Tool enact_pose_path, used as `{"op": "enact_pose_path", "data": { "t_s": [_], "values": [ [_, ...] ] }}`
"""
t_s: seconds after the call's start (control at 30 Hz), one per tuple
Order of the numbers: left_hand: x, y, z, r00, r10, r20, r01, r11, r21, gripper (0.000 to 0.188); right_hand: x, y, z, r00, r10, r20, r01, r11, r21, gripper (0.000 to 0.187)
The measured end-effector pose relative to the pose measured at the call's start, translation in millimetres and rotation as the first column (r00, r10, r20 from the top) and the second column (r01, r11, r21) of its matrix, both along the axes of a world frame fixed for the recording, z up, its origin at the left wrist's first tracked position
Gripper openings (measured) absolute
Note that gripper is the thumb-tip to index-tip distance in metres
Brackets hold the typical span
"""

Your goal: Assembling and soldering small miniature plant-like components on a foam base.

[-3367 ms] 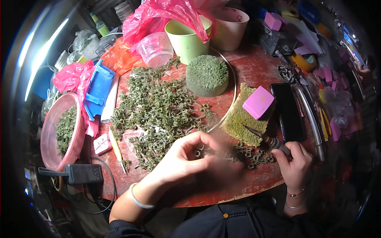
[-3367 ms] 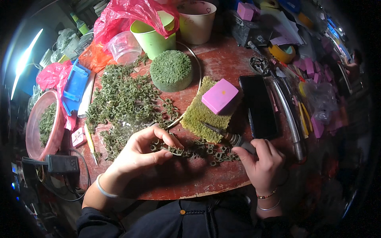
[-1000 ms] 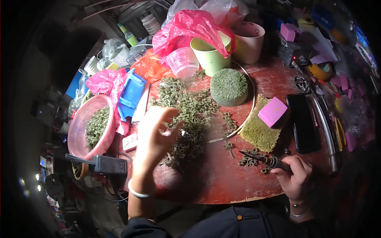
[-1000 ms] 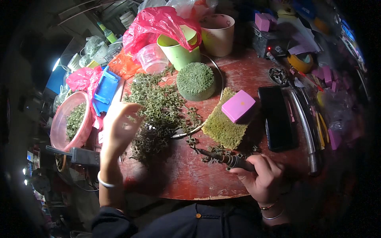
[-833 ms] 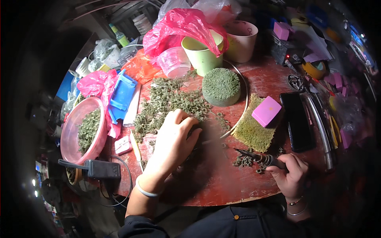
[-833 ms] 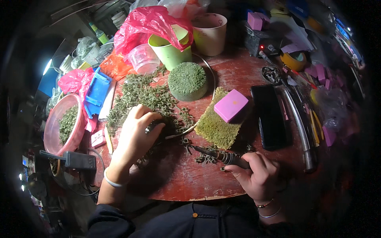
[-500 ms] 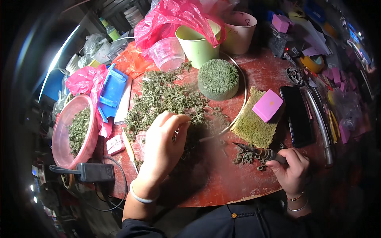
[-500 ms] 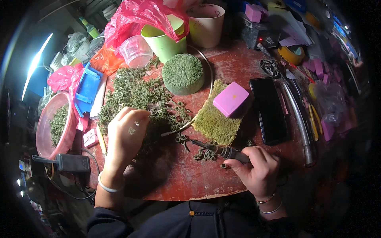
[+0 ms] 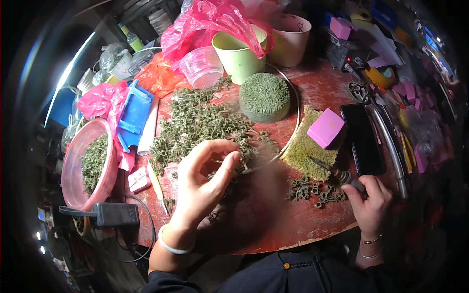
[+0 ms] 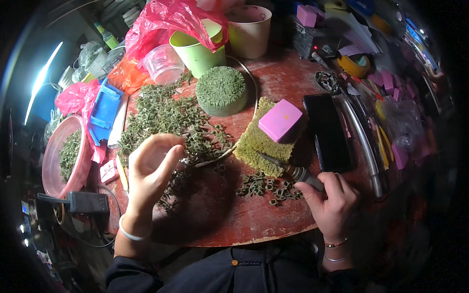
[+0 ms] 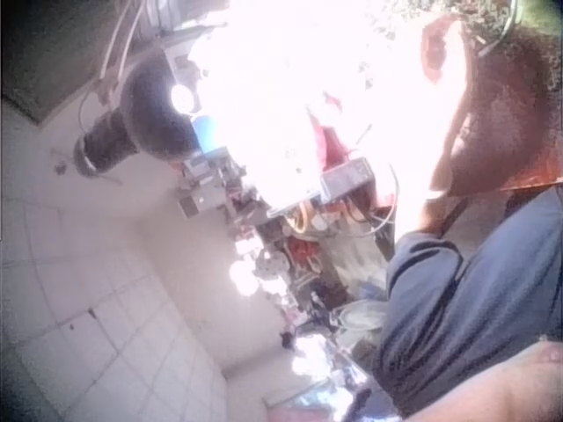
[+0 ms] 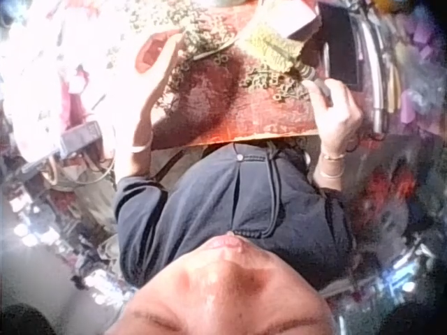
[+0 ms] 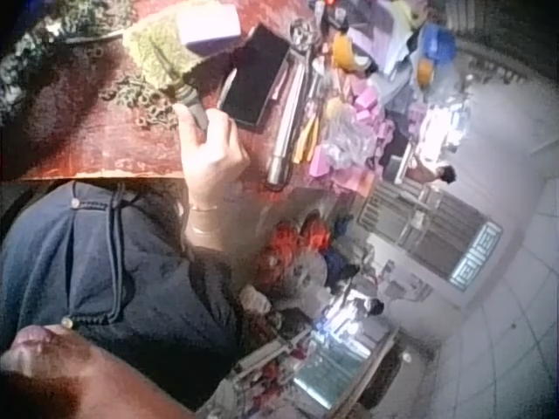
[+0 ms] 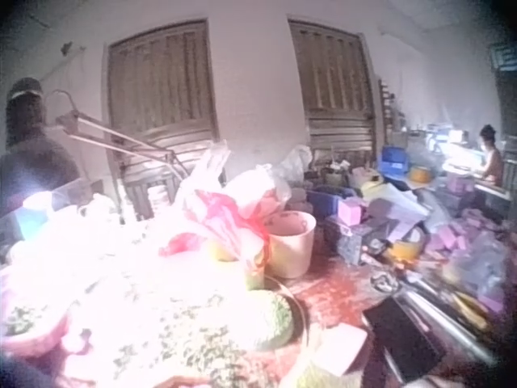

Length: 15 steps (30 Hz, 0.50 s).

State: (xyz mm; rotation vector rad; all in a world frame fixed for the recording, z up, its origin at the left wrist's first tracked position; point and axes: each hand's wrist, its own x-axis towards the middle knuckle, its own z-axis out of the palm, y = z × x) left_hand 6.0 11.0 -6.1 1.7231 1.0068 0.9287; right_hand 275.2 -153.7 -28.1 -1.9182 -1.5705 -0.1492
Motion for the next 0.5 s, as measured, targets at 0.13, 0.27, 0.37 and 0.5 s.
{"op": "enact_pose_path", "data": {
  "t_s": [0.13,0.27,0.37,0.5],
  "values": [
    [2,-11,-6,0.903,-0.037,0.427,0.307,0.752,-0.583,0.014,2,-1,2,0.998,-0.057,0.033,0.060,0.995,-0.084,0.036],
    [3,-13,-15,0.859,-0.046,0.510,0.419,0.636,-0.648,0.014,-1,-1,1,0.997,-0.053,0.051,0.053,0.999,-0.010,0.036],
    [4,-14,-14,0.865,-0.049,0.499,0.411,0.639,-0.650,0.015,-2,2,-3,1.000,-0.022,0.018,0.023,0.996,-0.090,0.036],
    [7,-15,-11,0.870,-0.046,0.492,0.403,0.643,-0.652,0.018,-6,2,-7,0.998,0.010,-0.070,-0.008,1.000,0.030,0.030]
  ]
}}
